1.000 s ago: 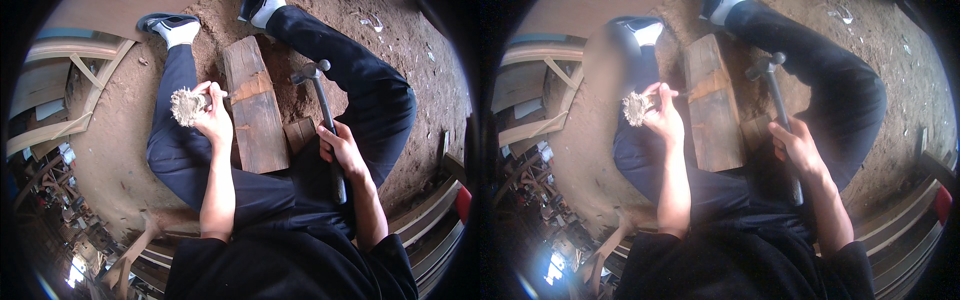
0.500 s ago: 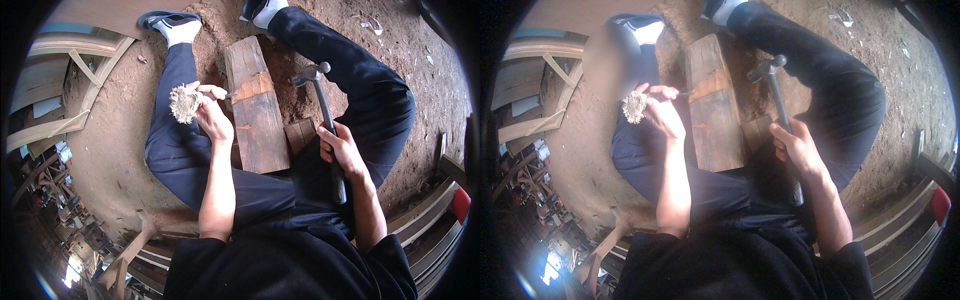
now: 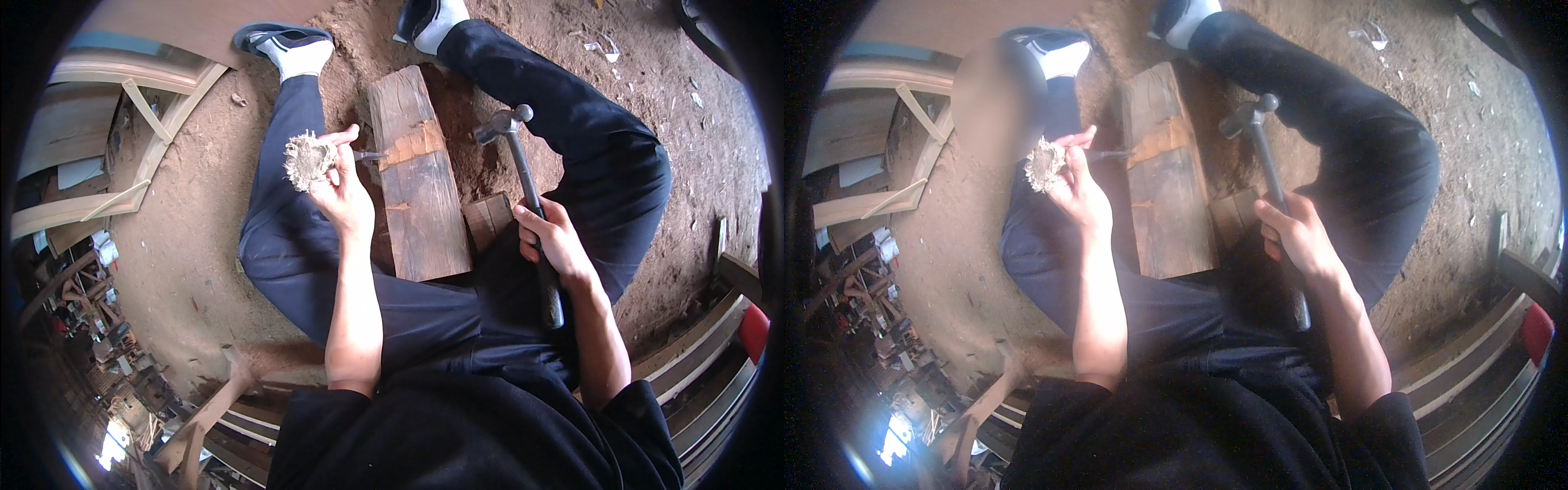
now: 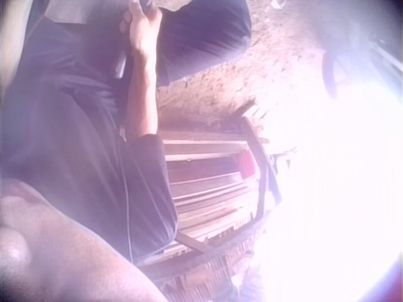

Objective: The person sits on the ground and repeatedly strikes a small piece of wood with a hammer, carving or shaping it. The person holds the wood in one hand and uses the hammer in the other to chip away material.

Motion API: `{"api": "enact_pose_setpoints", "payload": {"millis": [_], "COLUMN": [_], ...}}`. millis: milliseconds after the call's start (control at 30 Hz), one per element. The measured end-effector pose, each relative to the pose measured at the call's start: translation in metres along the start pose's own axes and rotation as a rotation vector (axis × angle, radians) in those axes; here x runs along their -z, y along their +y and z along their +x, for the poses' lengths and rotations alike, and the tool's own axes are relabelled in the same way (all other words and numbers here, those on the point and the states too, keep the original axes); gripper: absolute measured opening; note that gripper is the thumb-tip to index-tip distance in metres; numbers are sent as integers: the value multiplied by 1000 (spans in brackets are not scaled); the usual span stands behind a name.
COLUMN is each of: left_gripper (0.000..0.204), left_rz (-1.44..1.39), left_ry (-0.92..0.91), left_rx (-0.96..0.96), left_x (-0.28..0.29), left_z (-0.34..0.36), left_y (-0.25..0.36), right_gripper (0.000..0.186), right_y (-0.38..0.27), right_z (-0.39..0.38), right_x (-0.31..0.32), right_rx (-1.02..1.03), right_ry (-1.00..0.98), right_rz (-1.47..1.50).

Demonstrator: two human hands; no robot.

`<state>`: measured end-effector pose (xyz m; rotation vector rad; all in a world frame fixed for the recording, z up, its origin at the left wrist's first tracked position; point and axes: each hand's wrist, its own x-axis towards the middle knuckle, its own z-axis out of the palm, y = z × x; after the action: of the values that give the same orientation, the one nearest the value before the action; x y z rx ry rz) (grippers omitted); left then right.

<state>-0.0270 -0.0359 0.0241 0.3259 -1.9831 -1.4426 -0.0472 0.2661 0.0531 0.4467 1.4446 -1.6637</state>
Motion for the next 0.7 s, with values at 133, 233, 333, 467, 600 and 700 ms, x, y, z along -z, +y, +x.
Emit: {"api": "enact_pose_setpoints", "payload": {"millis": [133, 233, 333, 467, 600, 700], "left_gripper": [22, 23, 24, 24, 27, 26], "left_rz": [-35, -40, -30, 41, 216, 35], "left_ry": [-25, -50, -39, 5, -4, 55], "left_rx": [11, 3, 10, -39, -58, -29], "left_x": [-4, -7, -7, 3, -17, -11], "left_z": [0, 2, -4, -19, -13, -27], "left_y": [-4, -13, -3, -9, 20, -10], "right_gripper": [22, 30, 43, 44, 56, 72], "right_y": [5, -5, -23, -57, -80, -93], "right_z": [1, -15, -41, -81, -96, -111], "right_x": [3, -6, -22, -57, -79, -92], "right_rx": [71, 131, 206, 518, 1004, 1074], "right_ry": [-31, -38, -74, -152, -274, -384], "right_rz": [-111, -205, -357, -695, -942, -1198]}}
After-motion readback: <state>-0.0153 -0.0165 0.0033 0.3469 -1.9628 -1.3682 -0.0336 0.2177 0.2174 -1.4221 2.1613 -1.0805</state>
